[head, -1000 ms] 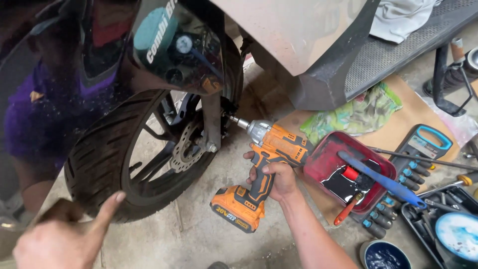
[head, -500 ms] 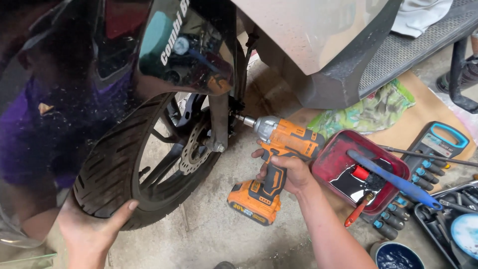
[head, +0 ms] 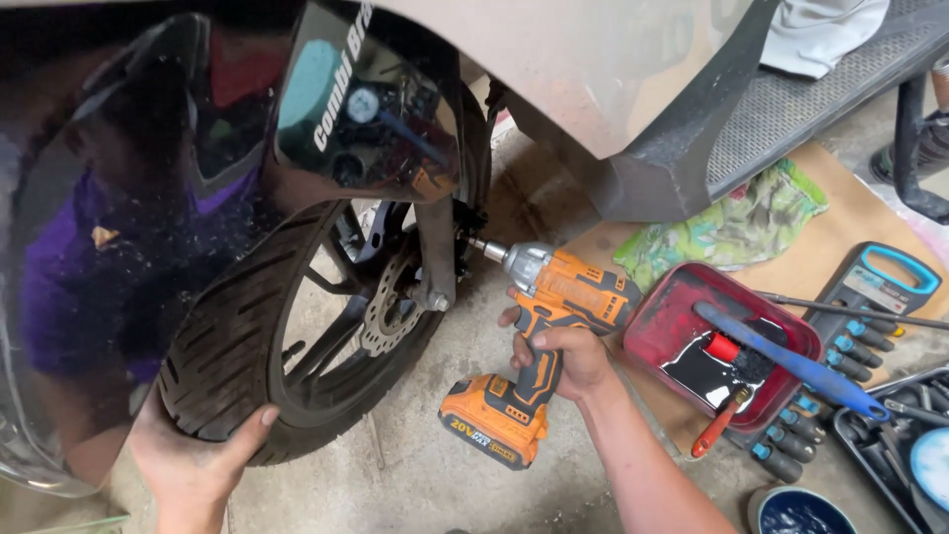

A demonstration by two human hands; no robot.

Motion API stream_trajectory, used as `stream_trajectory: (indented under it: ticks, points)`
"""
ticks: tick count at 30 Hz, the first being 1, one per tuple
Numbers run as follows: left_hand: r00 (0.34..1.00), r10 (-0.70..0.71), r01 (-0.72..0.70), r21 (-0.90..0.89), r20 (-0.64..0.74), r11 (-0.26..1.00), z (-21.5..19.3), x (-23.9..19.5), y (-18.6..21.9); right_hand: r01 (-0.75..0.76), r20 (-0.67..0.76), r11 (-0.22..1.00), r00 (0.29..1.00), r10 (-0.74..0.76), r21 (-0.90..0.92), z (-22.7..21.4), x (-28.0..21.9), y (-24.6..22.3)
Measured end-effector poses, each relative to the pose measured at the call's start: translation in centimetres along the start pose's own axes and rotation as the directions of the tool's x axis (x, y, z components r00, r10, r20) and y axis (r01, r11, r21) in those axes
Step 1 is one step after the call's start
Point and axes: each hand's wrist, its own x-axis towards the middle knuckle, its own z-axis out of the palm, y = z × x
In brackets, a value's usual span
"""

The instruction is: The person uses a cordless impact wrench to tighten a bolt on the front wheel axle of a motorcycle. They then wipe the area with a red cloth and use a manual T-handle wrench to further tighten the axle nut.

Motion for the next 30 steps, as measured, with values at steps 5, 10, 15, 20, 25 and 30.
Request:
stream_trajectory:
  ticks: [5, 10, 15, 20, 25, 30]
  points:
    - [1.0, 0.006, -0.006, 0.043, 0.004, 0.999, 0.0, 0.1, -0.1, 0.041, -0.063, 0.997, 0.997, -0.045, -0.066, 0.3, 0.0, -0.3]
    - [0.998, -0.058, 0.059, -0.07, 0.016, 0.996, 0.1, 0.1, 0.8, 0.037, -0.082, 0.998, 0.996, -0.042, -0.06, 0.2, 0.0, -0.2]
    - [0.997, -0.073, 0.075, -0.099, 0.018, 0.992, 0.3, 0.1, 0.6, 0.04, -0.053, 0.991, 0.997, -0.048, -0.131, -0.4, -0.1, -0.4]
    - [0.996, -0.087, 0.088, -0.108, 0.019, 0.99, 0.3, 0.1, 0.6, 0.05, -0.025, 0.987, 0.998, -0.054, -0.156, -0.3, -0.1, -0.8]
    - [0.998, -0.056, 0.059, -0.153, 0.022, 0.987, 0.4, 0.2, 0.8, 0.05, -0.012, 0.99, 0.999, -0.052, -0.135, -0.4, 0.0, -0.8]
    - [0.997, -0.076, 0.077, -0.081, 0.015, 0.994, 0.2, -0.1, -0.1, 0.062, 0.006, 0.989, 0.998, -0.062, -0.136, -2.1, 0.1, 0.3]
